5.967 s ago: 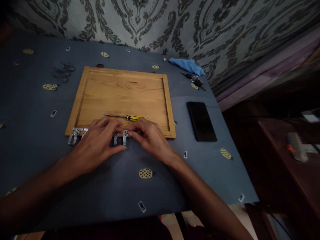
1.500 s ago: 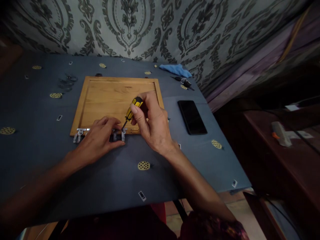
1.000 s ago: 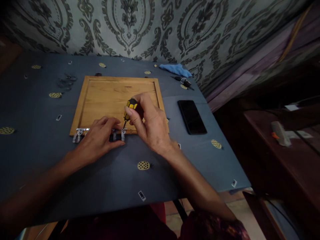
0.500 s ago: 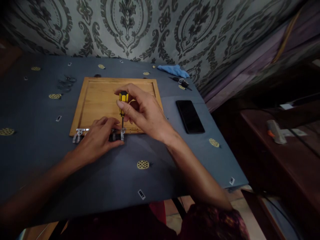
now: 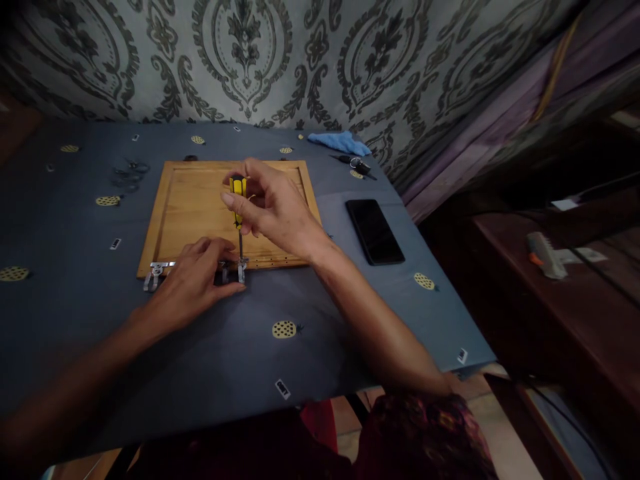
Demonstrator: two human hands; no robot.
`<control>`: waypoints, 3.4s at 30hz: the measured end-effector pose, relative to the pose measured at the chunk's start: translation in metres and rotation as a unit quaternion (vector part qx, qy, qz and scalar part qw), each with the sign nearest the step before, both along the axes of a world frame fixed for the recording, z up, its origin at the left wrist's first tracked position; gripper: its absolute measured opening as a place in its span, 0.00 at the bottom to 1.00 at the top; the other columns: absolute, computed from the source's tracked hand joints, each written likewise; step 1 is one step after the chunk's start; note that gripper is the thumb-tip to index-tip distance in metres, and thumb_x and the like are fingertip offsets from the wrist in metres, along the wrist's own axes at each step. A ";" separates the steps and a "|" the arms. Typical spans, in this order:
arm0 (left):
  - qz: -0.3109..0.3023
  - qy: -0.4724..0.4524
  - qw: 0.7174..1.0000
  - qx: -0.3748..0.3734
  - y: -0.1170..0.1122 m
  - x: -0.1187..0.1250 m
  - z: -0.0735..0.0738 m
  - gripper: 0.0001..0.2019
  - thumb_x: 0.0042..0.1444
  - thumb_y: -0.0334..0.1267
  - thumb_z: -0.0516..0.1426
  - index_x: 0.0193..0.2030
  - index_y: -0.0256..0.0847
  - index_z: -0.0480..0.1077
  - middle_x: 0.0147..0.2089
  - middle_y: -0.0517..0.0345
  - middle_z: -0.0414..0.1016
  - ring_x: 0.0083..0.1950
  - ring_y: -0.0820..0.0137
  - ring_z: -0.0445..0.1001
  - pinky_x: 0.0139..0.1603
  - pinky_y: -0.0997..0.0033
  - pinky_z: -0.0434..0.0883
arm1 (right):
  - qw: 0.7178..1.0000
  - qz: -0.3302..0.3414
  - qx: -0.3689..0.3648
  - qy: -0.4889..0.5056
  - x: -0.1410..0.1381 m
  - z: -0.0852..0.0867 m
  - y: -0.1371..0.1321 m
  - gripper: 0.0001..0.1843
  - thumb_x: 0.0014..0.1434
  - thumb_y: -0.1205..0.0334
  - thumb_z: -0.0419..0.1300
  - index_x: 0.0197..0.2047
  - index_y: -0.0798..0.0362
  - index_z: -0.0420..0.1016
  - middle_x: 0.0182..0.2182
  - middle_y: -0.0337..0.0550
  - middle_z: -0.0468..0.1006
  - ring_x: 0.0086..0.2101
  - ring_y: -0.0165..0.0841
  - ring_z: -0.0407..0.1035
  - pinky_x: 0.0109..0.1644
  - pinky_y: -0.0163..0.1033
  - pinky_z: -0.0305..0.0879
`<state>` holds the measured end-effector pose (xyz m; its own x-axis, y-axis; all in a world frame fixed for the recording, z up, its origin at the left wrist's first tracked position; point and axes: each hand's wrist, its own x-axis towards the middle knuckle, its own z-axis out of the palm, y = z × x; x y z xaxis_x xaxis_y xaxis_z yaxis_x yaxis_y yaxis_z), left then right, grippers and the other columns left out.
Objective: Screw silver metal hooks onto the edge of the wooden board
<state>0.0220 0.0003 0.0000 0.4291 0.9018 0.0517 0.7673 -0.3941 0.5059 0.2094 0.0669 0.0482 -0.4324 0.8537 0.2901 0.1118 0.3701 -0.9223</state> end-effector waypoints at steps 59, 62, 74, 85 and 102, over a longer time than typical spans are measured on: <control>-0.002 -0.022 0.999 0.026 0.001 0.000 -0.007 0.22 0.53 0.38 0.70 0.50 0.42 0.64 0.51 0.52 0.76 0.54 0.55 0.73 0.57 0.51 0.69 | 0.994 0.087 -0.056 0.017 0.003 -0.005 0.002 0.19 0.61 0.49 0.68 0.41 0.54 0.67 0.29 0.33 0.71 0.23 0.22 0.69 0.25 0.29 0.65; -0.001 -0.021 0.999 0.024 0.001 -0.001 -0.007 0.22 0.53 0.37 0.69 0.49 0.42 0.65 0.52 0.52 0.76 0.55 0.54 0.73 0.57 0.51 0.69 | 0.997 0.068 -0.045 0.007 0.001 -0.006 0.002 0.20 0.59 0.48 0.69 0.35 0.54 0.67 0.26 0.32 0.70 0.22 0.22 0.69 0.23 0.29 0.63; 0.000 -0.018 0.999 0.033 0.001 -0.001 -0.008 0.23 0.53 0.38 0.70 0.49 0.42 0.64 0.51 0.52 0.76 0.54 0.55 0.73 0.56 0.51 0.70 | 0.997 0.049 -0.051 0.018 0.001 -0.008 0.004 0.21 0.57 0.49 0.71 0.36 0.53 0.65 0.26 0.31 0.70 0.21 0.22 0.69 0.22 0.29 0.64; -0.001 -0.015 1.000 0.023 0.001 -0.002 -0.008 0.22 0.54 0.39 0.69 0.50 0.43 0.64 0.52 0.51 0.75 0.56 0.53 0.72 0.58 0.50 0.68 | 0.996 0.063 -0.063 0.013 -0.001 -0.003 -0.001 0.24 0.54 0.50 0.73 0.32 0.52 0.62 0.24 0.29 0.68 0.21 0.21 0.67 0.22 0.29 0.63; -0.002 -0.016 0.999 0.028 0.000 -0.001 -0.005 0.21 0.54 0.38 0.68 0.49 0.43 0.64 0.51 0.52 0.76 0.54 0.55 0.73 0.56 0.53 0.68 | 1.000 -0.008 -0.012 0.002 -0.010 -0.009 -0.005 0.24 0.57 0.50 0.71 0.29 0.50 0.60 0.22 0.29 0.64 0.19 0.22 0.65 0.20 0.31 0.59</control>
<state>0.0212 0.0004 -0.0050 0.4291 0.8957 0.1166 0.7497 -0.4251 0.5072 0.1991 0.0623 0.0396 -0.4172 0.8672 0.2717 0.1132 0.3462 -0.9313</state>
